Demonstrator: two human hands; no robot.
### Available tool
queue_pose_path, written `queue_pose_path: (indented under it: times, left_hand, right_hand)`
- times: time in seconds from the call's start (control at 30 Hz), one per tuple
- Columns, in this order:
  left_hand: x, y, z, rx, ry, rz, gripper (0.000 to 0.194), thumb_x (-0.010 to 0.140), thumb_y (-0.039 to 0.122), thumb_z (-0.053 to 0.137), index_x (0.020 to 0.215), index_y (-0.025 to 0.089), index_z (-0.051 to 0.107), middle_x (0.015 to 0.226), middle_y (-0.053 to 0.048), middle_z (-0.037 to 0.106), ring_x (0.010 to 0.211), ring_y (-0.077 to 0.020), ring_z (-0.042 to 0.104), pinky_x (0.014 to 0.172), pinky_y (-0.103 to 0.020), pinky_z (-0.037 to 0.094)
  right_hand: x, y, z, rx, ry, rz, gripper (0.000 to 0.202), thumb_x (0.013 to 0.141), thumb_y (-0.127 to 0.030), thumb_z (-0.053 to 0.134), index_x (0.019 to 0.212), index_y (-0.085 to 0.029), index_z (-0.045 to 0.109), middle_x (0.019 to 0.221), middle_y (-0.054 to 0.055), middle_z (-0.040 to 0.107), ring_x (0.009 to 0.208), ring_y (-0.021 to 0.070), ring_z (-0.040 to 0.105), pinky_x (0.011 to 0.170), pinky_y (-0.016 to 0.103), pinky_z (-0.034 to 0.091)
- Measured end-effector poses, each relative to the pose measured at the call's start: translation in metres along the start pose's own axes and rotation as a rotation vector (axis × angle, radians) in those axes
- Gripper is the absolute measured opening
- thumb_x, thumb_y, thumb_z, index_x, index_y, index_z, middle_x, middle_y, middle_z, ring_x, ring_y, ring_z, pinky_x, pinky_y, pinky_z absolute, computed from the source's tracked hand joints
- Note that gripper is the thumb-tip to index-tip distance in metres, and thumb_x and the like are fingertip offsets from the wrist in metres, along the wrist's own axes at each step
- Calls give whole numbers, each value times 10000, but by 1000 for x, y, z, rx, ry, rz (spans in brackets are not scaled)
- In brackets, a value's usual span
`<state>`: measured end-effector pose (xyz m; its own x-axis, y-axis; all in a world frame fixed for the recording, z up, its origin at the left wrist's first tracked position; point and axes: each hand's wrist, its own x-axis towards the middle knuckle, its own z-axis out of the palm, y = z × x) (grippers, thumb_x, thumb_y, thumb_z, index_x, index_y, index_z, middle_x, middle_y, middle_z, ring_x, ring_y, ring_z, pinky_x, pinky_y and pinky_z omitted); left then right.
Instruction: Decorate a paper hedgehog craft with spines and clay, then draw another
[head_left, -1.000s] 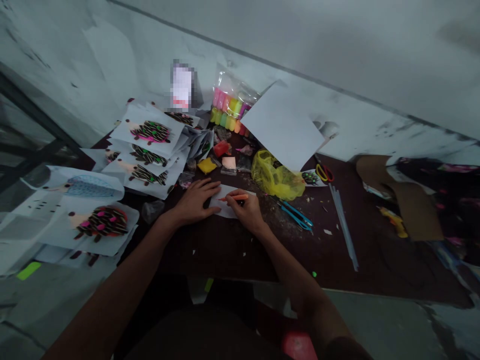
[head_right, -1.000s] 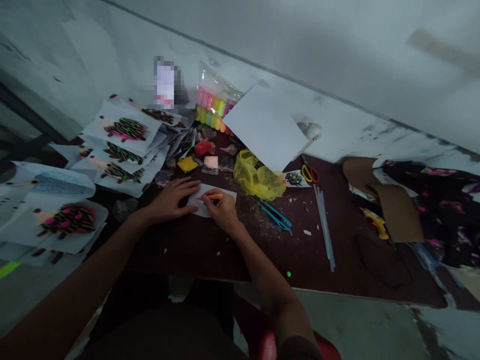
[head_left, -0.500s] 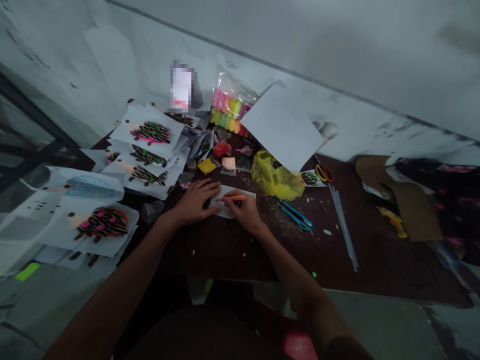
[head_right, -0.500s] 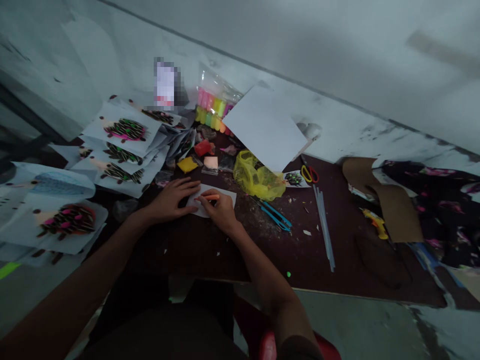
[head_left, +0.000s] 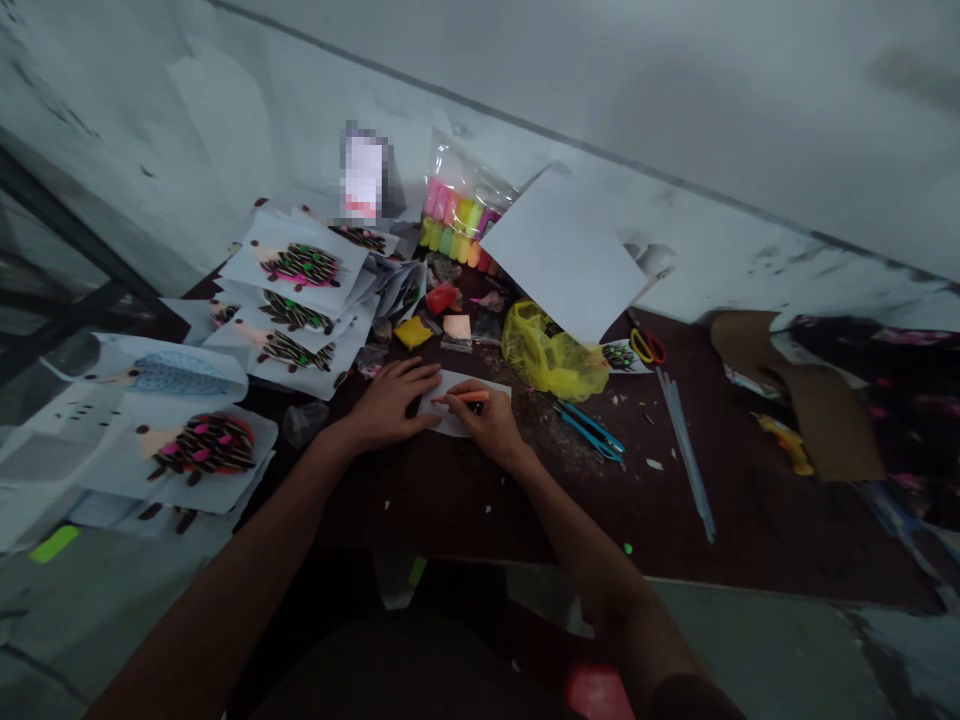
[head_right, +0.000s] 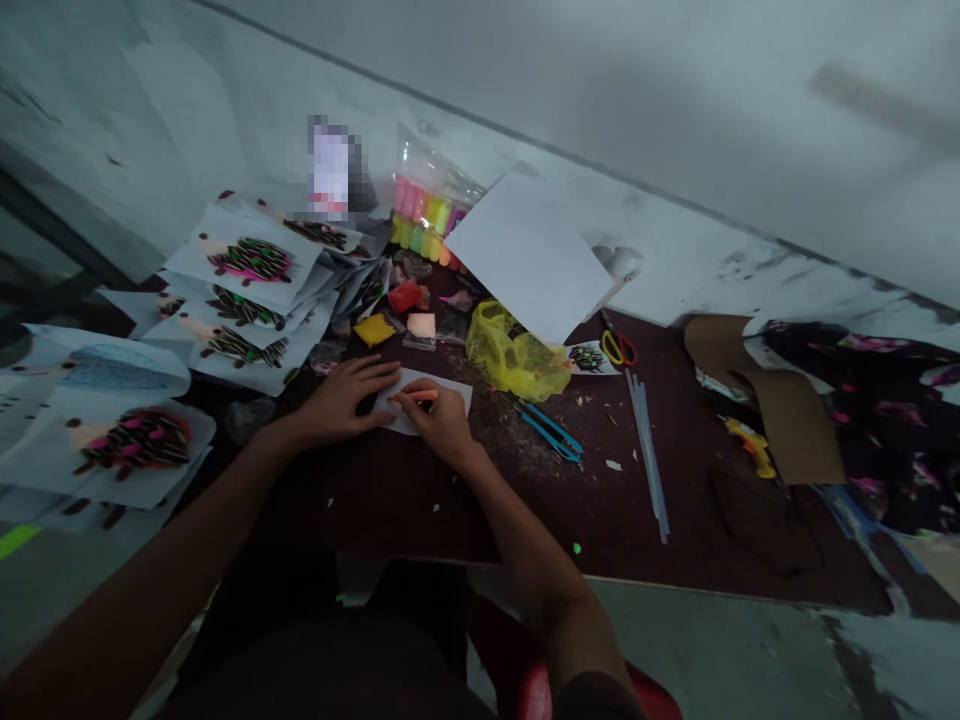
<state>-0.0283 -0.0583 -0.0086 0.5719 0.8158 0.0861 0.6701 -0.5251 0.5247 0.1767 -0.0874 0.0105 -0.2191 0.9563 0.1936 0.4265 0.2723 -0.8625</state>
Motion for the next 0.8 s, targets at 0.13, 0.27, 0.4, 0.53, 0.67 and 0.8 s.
queue_pose_path:
  times: [0.13,0.27,0.4,0.53,0.67,0.8]
  left_hand:
    - [0,1,-1,7,-8,-5,620,886,527,569,1435,238,566,1583,-61,461,1494,-333,328,1215,-548,269]
    - [0,2,-3,17,-9,2,618,903,527,553,1432,209,570,1581,-75,463,1491,-345,331,1215,-557,270]
    - [-1,2,-3,31,-8,12,571,941,497,499,1438,223,563,1583,-65,462,1491,-333,334,1213,-555,274]
    - [-1,2,-2,49,-11,17,558,941,474,501,1440,231,557,1586,-63,458,1491,-334,330,1208,-559,279]
    - [0,1,-1,58,-16,20,555,939,463,504,1443,234,551,1585,-59,461,1493,-326,328,1209,-551,279]
    - [0,0,0,59,-12,17,556,940,473,503,1435,226,559,1583,-62,463,1494,-326,328,1208,-547,283]
  right_hand:
    - [0,1,0,23,-4,3,239,934,-348,648,828,-203,805,872,50,748,747,146,666,686,256,489]
    - [-1,1,0,17,5,0,221,931,-324,656,830,-196,805,875,51,747,765,147,670,697,252,486]
    - [-1,2,0,-2,11,-22,257,942,-365,654,817,-198,805,878,54,748,774,145,672,688,246,480]
    - [0,4,0,9,14,-43,257,942,-367,650,824,-203,808,887,55,754,756,142,668,682,252,486]
    - [0,4,1,25,24,-65,240,934,-352,653,828,-208,813,888,54,756,742,143,664,669,256,482]
    - [0,3,1,37,12,-62,237,934,-339,648,826,-212,816,897,56,755,778,149,674,696,258,489]
